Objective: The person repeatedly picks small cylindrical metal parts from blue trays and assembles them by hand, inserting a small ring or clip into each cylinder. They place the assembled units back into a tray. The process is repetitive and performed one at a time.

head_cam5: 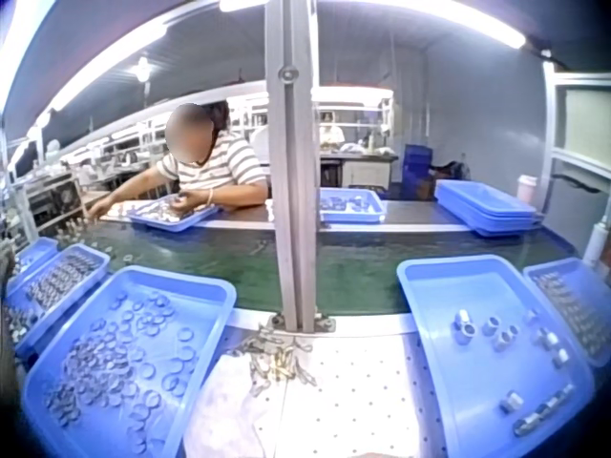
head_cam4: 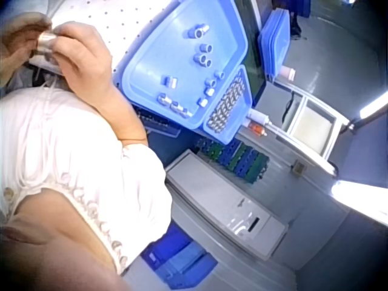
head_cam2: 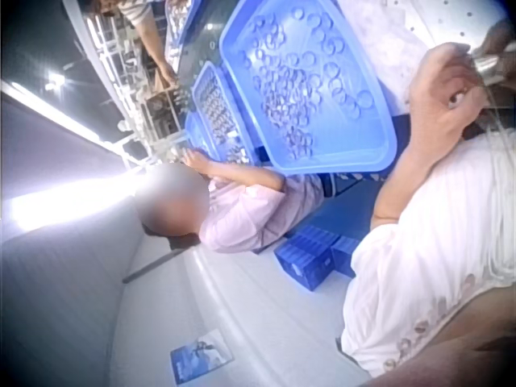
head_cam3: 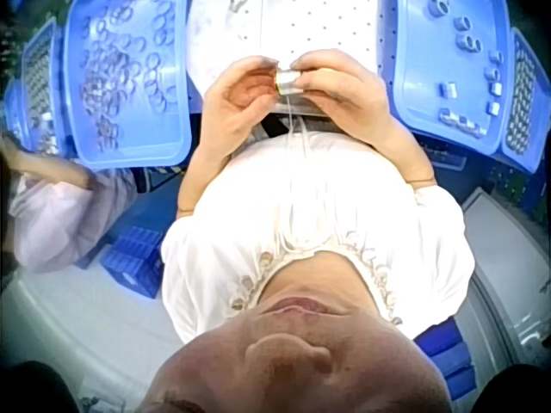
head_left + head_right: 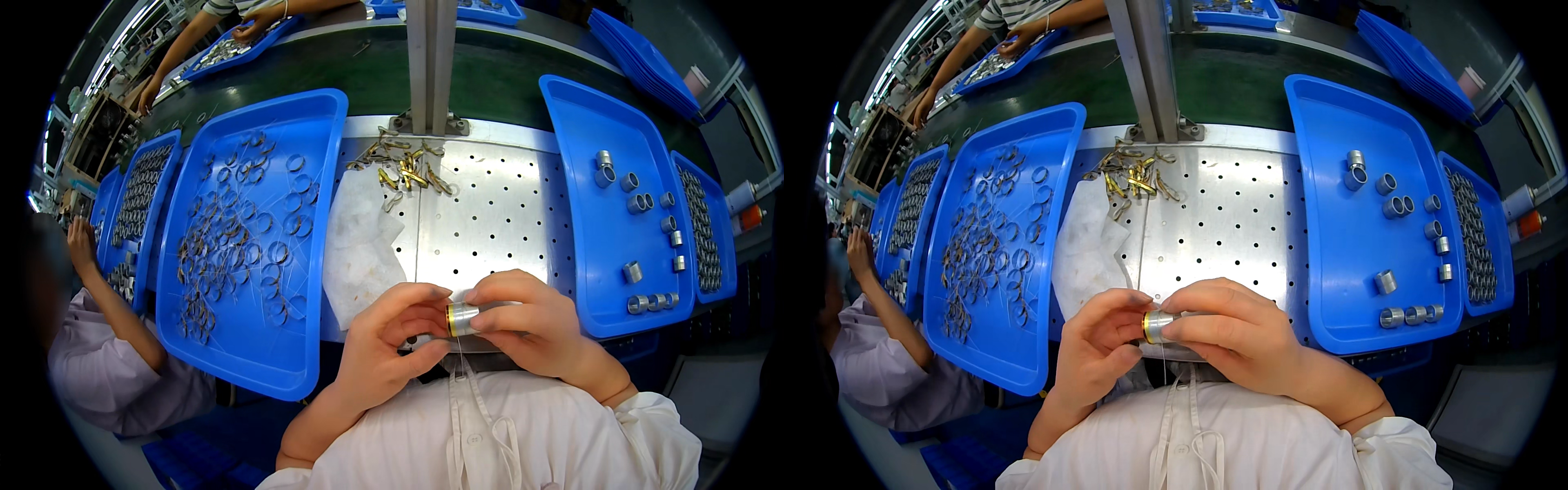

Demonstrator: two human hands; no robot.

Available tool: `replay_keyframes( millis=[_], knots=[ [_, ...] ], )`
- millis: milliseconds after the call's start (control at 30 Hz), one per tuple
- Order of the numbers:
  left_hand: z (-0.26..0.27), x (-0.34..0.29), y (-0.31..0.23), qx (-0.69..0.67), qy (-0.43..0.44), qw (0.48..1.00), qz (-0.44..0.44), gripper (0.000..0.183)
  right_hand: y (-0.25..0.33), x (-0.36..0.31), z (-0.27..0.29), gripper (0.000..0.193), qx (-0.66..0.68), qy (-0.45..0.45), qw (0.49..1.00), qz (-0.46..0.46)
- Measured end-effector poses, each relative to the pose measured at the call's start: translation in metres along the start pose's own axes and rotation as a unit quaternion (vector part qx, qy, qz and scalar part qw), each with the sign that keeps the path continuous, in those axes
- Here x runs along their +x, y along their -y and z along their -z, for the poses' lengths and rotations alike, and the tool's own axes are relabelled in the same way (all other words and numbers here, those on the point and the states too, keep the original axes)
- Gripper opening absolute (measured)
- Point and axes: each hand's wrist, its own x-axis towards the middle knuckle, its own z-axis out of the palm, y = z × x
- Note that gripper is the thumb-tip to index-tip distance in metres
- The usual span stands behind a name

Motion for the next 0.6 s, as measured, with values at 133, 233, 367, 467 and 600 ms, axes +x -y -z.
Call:
replay_keyframes(
  millis=[133, 233, 367, 467, 600],
  knots=[
    [0.000, 0.001, 0.003, 0.089, 0.022, 0.993, -0.076, 0.040, 0.001, 0.002, -0.001, 0.033, 0.018, 0.003, 1.000, -0.015],
    [-0.001, 0.002, 0.003, 0.116, 0.025, 0.987, -0.111, 0.038, 0.008, 0.003, 0.000, 0.036, 0.031, 0.005, 0.996, -0.081],
    [-0.001, 0.001, 0.004, 0.119, 0.028, 0.988, -0.099, 0.040, 0.005, -0.001, 0.001, 0.038, 0.033, 0.029, 0.997, -0.066],
    [0.000, 0.000, 0.005, 0.117, 0.025, 0.988, -0.094, 0.041, 0.005, -0.002, 0.000, 0.037, 0.042, 0.029, 0.996, -0.071],
    [0.000, -0.001, 0.007, 0.108, 0.017, 0.989, -0.096, 0.040, 0.006, -0.001, 0.000, 0.036, 0.047, 0.029, 0.996, -0.072]
  ],
)
